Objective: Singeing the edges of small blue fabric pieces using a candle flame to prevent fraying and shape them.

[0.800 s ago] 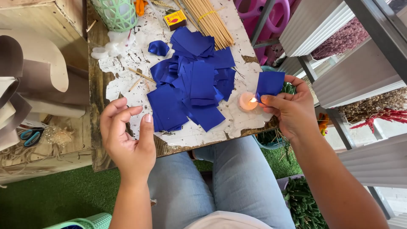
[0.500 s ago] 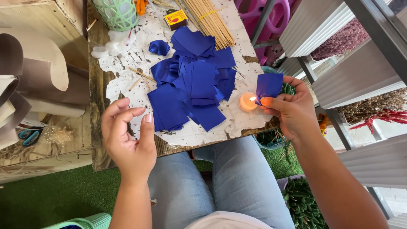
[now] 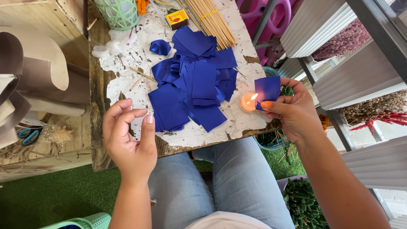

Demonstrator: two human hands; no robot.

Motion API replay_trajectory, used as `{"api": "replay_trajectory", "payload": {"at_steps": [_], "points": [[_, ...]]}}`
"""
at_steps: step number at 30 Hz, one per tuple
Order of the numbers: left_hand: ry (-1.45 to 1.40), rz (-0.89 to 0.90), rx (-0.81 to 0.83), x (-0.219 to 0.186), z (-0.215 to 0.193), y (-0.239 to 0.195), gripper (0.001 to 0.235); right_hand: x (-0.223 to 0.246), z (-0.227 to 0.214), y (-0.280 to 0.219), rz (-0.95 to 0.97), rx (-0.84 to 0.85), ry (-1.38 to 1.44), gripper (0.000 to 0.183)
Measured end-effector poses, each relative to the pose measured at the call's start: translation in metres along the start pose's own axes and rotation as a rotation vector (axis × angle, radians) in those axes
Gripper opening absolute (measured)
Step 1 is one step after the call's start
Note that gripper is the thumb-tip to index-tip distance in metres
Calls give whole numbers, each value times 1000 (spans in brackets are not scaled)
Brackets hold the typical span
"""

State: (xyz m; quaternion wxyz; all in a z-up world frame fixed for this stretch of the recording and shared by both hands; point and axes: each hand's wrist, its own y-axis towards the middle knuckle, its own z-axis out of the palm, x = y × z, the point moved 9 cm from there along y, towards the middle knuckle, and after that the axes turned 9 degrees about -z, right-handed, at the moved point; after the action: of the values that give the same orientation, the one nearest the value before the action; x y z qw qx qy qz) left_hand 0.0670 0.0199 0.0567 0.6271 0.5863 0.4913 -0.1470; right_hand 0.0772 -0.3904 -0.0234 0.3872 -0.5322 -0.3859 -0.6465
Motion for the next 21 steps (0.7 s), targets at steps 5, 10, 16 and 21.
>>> {"api": "replay_trajectory", "payload": {"at_steps": [5, 10, 16, 21], "points": [[-12, -10, 4, 0, 0, 0, 5, -1, -1, 1, -8, 0, -6, 71], [-19, -11, 8, -1, -1, 0, 5, 4, 3, 0, -12, -8, -29, 71], [-30, -9, 6, 0, -1, 0, 5, 1, 1, 4, -16, -13, -35, 71], [-36, 0, 8, -1, -2, 0, 5, -2, -3, 6, -19, -23, -21, 71]]}}
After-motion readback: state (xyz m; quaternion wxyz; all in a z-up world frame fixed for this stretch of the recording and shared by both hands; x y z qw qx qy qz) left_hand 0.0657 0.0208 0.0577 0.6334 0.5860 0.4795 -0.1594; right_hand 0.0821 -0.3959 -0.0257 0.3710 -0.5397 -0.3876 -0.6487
